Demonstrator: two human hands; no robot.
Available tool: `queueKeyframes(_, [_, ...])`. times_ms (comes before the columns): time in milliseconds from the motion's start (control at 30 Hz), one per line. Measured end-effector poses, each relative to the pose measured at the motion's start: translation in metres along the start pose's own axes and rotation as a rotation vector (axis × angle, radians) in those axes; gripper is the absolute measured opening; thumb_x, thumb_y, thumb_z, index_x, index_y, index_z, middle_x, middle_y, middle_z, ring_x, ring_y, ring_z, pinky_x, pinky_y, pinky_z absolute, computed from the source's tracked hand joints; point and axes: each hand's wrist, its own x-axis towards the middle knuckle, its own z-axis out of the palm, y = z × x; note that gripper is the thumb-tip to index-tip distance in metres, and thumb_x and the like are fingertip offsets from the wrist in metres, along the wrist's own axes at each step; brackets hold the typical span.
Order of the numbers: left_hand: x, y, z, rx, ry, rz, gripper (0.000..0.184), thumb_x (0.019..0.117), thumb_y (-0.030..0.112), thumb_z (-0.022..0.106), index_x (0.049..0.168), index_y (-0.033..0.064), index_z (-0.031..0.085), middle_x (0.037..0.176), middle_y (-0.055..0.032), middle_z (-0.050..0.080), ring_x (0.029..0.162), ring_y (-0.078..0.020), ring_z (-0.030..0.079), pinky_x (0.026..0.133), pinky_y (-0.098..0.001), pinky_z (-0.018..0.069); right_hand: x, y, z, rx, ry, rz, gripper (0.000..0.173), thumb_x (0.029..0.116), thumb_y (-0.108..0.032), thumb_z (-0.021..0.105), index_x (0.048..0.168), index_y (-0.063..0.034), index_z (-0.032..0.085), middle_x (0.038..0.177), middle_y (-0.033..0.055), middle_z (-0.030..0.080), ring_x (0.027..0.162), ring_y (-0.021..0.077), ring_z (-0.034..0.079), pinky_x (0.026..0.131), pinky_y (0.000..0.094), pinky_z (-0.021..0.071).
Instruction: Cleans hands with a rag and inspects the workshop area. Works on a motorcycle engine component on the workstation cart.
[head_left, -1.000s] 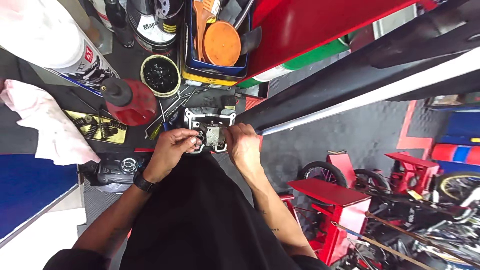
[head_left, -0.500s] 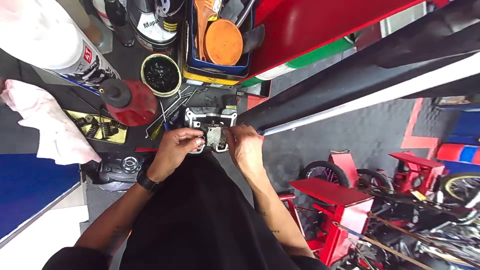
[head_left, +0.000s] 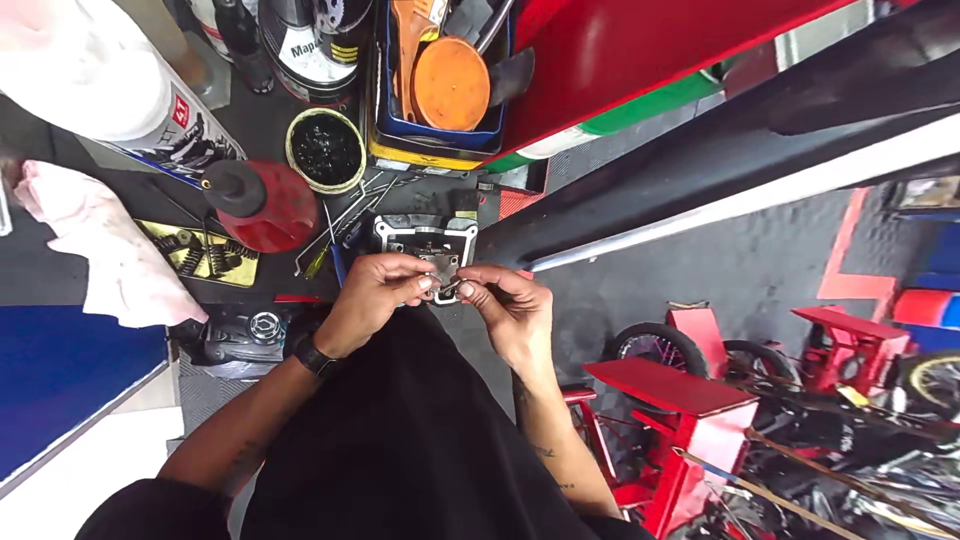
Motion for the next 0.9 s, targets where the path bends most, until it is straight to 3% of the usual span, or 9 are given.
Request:
queueKeyframes(233, [-0.002,0.008,0.013,-0.190,0.027,-0.017,0.018,0.0926,-0.005,0.069,0.111,-0.0050,0.071,0.095,-0.0110,0.076,0.082,-0.0166,0.075,0.076,-0.0305,0.0645,-0.018,0.008,0.020,0.062,0.143,-0.092,0.014,0.0868,-0.001,0.079,0.099,0.0038,0.075,0.099,0.0111,0.072,0.087,0.0140,0.069,0.077,0.0278,0.0607])
queueKeyframes(467, [-0.004,0.000,0.018,-0.157,0.040,0.062,0.017,0.0915,-0.003,0.071,0.108,-0.0048,0.072,0.094,-0.0111,0.076,0.081,-0.0162,0.074,0.075,-0.0301,0.0639,-0.022,0.012,0.028,0.032,0.188,-0.161,0.014,0.0847,-0.003,0.082,0.096,0.0025,0.075,0.096,0.0105,0.074,0.090,0.0152,0.071,0.081,0.0299,0.0612])
queueKeyframes(600, [-0.006,0.000,0.018,-0.119,0.084,0.067,0.017,0.0901,-0.002,0.073,0.107,-0.0041,0.072,0.092,-0.0097,0.076,0.078,-0.0158,0.074,0.074,-0.0304,0.0643,-0.022,0.011,0.021,-0.099,0.122,-0.176,0.015,0.0893,-0.008,0.079,0.101,0.0018,0.076,0.100,0.0112,0.074,0.095,0.0157,0.070,0.086,0.0311,0.0592])
queueKeyframes(700, [-0.006,-0.001,0.010,-0.109,0.126,0.022,0.017,0.0917,-0.003,0.071,0.109,-0.0041,0.072,0.093,-0.0115,0.076,0.079,-0.0178,0.074,0.074,-0.0309,0.0642,-0.024,0.018,0.002,-0.191,0.142,-0.114,0.014,0.0934,-0.010,0.074,0.101,0.0014,0.076,0.098,0.0097,0.073,0.088,0.0124,0.070,0.080,0.0284,0.0605])
queueKeyframes(800, [-0.004,-0.005,-0.003,-0.097,0.155,-0.046,0.020,0.0971,-0.001,0.064,0.116,-0.0041,0.070,0.098,-0.0126,0.075,0.085,-0.0204,0.074,0.079,-0.0331,0.0634,-0.029,0.032,-0.006,-0.496,0.097,0.010,0.023,0.0989,-0.028,0.069,0.097,-0.0068,0.077,0.092,0.0046,0.073,0.085,0.0102,0.069,0.079,0.0273,0.0582])
queueKeyframes(900, [-0.003,-0.014,-0.008,0.076,0.156,-0.031,0.019,0.1010,0.004,0.056,0.116,0.0005,0.067,0.101,-0.0089,0.072,0.090,-0.0172,0.072,0.084,-0.0336,0.0611,-0.029,0.036,0.009,-0.767,0.000,0.041,0.037,0.1019,-0.041,0.061,0.096,-0.0079,0.077,0.089,0.0074,0.072,0.086,0.0195,0.069,0.079,0.0354,0.0569])
